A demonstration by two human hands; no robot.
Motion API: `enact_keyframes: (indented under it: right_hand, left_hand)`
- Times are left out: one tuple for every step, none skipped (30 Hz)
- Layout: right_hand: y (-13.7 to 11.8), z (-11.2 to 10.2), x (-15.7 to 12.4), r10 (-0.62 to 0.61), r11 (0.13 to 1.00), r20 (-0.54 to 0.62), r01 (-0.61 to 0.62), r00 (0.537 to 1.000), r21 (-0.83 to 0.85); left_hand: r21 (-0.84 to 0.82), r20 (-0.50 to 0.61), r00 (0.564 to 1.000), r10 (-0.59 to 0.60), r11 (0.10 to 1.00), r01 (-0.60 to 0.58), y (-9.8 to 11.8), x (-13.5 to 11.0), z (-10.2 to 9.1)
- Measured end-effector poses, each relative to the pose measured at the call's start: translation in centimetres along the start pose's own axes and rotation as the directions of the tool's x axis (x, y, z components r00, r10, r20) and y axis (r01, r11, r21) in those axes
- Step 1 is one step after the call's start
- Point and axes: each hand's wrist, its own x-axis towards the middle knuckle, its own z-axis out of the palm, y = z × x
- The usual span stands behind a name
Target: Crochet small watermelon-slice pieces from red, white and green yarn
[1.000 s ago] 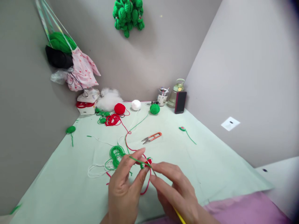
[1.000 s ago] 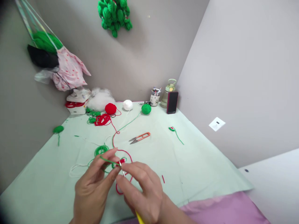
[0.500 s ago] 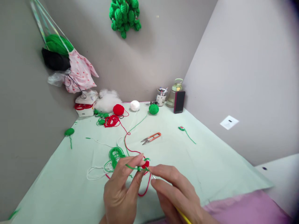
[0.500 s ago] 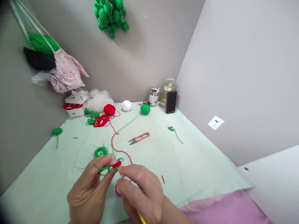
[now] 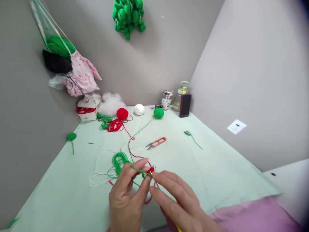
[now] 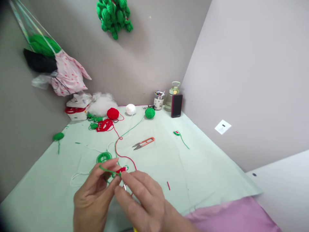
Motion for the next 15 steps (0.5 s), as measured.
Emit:
enact_keyframes:
  right_hand:
    - [0.0,0.1,0.0,-0.002,1.0,-0.002,0.002,1.0,0.013]
    - [-0.1,0.3,0.0,0.008,0.999,-0.027,-0.007,1.0,0.053]
    - [-0.1,0.5,0.1,0.045,0.992,-0.056,-0.039,0.997,0.116]
    - [0.0,0.7,0.3,0.111,0.975,-0.075,-0.094,0.991,0.2]
    - [0.0,0.9,0.5,0.196,0.938,-0.081,-0.163,0.977,0.305]
    - [0.1,1.1,0.8,0.297,0.878,-0.081,-0.238,0.952,0.416]
    - [0.2,1.3,1.0,0.381,0.799,-0.055,-0.299,0.923,0.522]
    - [0.3,1.4,1.2,0.446,0.725,-0.039,-0.335,0.894,0.601]
    - [0.5,1.5,1.4,0.475,0.684,-0.029,-0.348,0.88,0.641]
    - [0.6,1.5,1.5,0.473,0.691,-0.038,-0.344,0.88,0.635]
    - [0.6,1.5,1.5,0.429,0.75,-0.065,-0.315,0.901,0.581]
    - [0.7,1.5,1.4,0.343,0.836,-0.094,-0.259,0.934,0.483]
    - [0.7,1.5,1.3,0.23,0.917,-0.114,-0.176,0.966,0.357]
    - [0.7,1.6,1.1,0.115,0.97,-0.125,-0.085,0.985,0.228]
    - [0.7,1.6,0.9,0.016,0.993,-0.122,-0.001,0.992,0.121]
  left_hand:
    - [-0.032,-0.003,0.997,-0.071,0.997,0.071,0.1,-0.1,0.0]
    - [-0.062,-0.007,0.992,-0.129,0.99,0.128,0.2,-0.1,0.1]
    - [-0.085,-0.018,0.986,-0.163,0.983,0.161,0.3,-0.2,0.1]
    - [-0.099,-0.028,0.985,-0.169,0.981,0.166,0.4,-0.2,0.2]
    - [-0.1,-0.029,0.988,-0.149,0.984,0.145,0.4,-0.2,0.2]
    - [-0.091,-0.026,0.993,-0.114,0.99,0.111,0.5,-0.3,0.3]
    - [-0.074,-0.03,0.996,-0.08,0.994,0.078,0.5,-0.3,0.4]
    - [-0.053,-0.038,0.998,-0.057,0.997,0.055,0.5,-0.3,0.5]
    - [-0.039,-0.047,0.997,-0.055,0.998,0.053,0.5,-0.4,0.6]
    - [-0.038,-0.063,0.995,-0.078,0.996,0.075,0.5,-0.4,0.7]
    - [-0.054,-0.079,0.989,-0.123,0.991,0.119,0.5,-0.3,0.8]
    - [-0.083,-0.086,0.98,-0.18,0.981,0.173,0.5,-0.3,0.9]
    - [-0.116,-0.078,0.968,-0.237,0.967,0.227,0.5,-0.3,1.0]
    - [-0.147,-0.068,0.956,-0.284,0.951,0.272,0.5,-0.3,1.1]
    - [-0.171,-0.065,0.945,-0.319,0.937,0.305,0.5,-0.3,1.2]
